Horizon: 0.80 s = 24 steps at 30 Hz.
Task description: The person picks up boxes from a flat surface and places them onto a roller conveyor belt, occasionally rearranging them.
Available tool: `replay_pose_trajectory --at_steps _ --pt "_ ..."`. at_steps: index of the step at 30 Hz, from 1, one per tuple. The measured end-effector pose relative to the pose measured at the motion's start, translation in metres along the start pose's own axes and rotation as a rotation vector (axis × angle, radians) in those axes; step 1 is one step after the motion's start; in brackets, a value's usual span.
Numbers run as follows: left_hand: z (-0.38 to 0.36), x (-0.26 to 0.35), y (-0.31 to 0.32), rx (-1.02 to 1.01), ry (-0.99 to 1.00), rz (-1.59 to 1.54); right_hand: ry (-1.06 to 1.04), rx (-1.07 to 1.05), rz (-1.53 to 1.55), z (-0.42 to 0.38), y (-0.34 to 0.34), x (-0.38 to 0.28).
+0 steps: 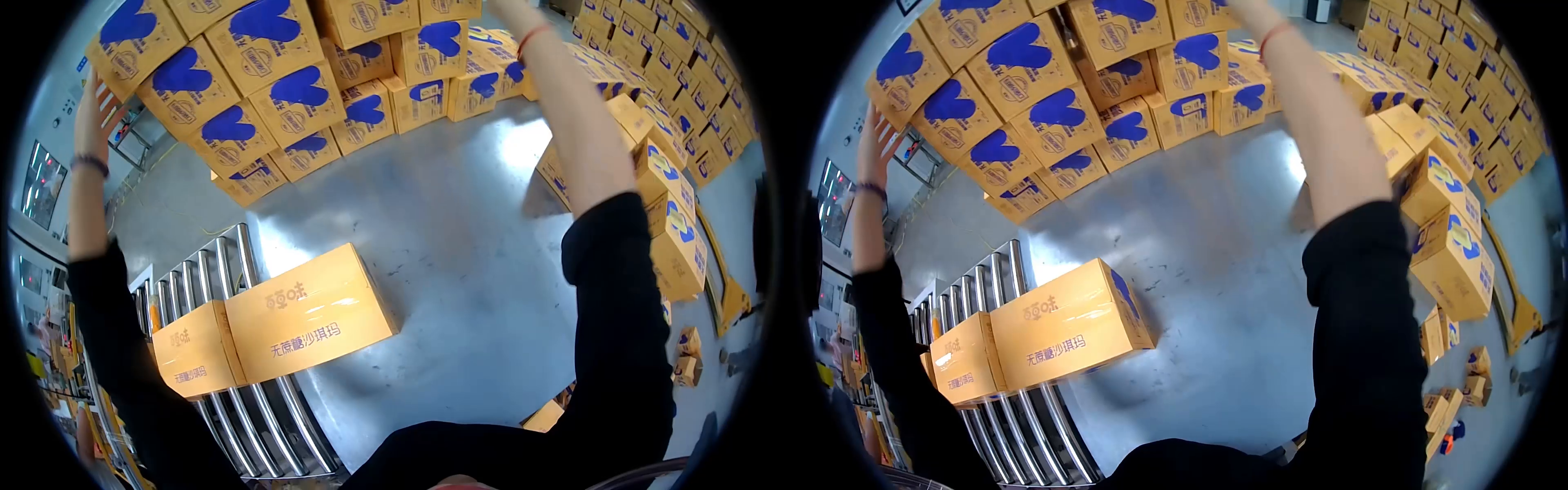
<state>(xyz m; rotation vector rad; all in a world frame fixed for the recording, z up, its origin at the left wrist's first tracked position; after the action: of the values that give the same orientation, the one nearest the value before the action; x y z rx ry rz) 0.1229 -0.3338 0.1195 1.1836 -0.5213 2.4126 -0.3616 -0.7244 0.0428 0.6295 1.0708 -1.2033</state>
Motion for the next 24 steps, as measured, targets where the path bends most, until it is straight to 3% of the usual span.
replay_pose_trajectory --at_steps 2,4,5,6,8,9,11,12,14,15,17,24 --pt "-0.036 -0.034 -0.012 0.102 0.417 0.37 -0.277 0.529 -0.345 -0.051 0.01 0.036" --pt "-0.124 -0.029 0.024 -0.206 0.692 0.452 -0.399 0.533 -0.504 -0.134 0.053 0.04" --pt "-0.163 -0.018 0.047 -0.402 0.741 0.575 -0.38 0.408 -0.467 -0.145 0.068 0.054" --pt "-0.183 -0.022 0.065 -0.668 0.745 0.568 -0.362 0.281 -0.427 -0.152 0.082 0.064" --pt "-0.205 -0.029 0.106 -0.899 0.686 0.637 -0.134 -0.109 -0.333 -0.168 0.107 0.059" --pt "-0.207 -0.036 0.126 -0.985 0.666 0.703 -0.14 -0.109 -0.33 -0.167 0.113 0.055" --pt "-0.206 -0.041 0.158 -1.034 0.566 0.718 -0.07 -0.279 -0.658 -0.163 0.124 0.054" --pt "-0.198 -0.055 0.171 -1.029 0.565 0.722 -0.075 -0.281 -0.655 -0.158 0.127 0.05" --pt "-0.181 -0.076 0.199 -0.936 0.568 0.643 0.084 -0.336 -0.955 -0.142 0.127 0.048" --pt "-0.171 -0.08 0.206 -0.938 0.571 0.64 0.086 -0.333 -0.957 -0.136 0.126 0.048" --pt "-0.156 -0.082 0.216 -0.986 0.391 0.54 0.072 -0.298 -0.953 -0.122 0.121 0.054" --pt "-0.14 -0.099 0.224 -0.911 0.502 0.573 0.153 -0.287 -0.95 -0.108 0.128 0.066"
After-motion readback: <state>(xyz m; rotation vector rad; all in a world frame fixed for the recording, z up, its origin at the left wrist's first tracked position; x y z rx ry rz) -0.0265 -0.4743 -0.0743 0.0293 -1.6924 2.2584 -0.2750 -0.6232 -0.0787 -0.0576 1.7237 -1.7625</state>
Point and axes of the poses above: each hand's wrist, its own z-axis towards the middle knuckle, its own y-axis out of the palm, x = y × z, the point moved 2 cm from there along z, towards the middle knuckle, and after that the axes turned 6 degrees about y, right-handed, at the moved point
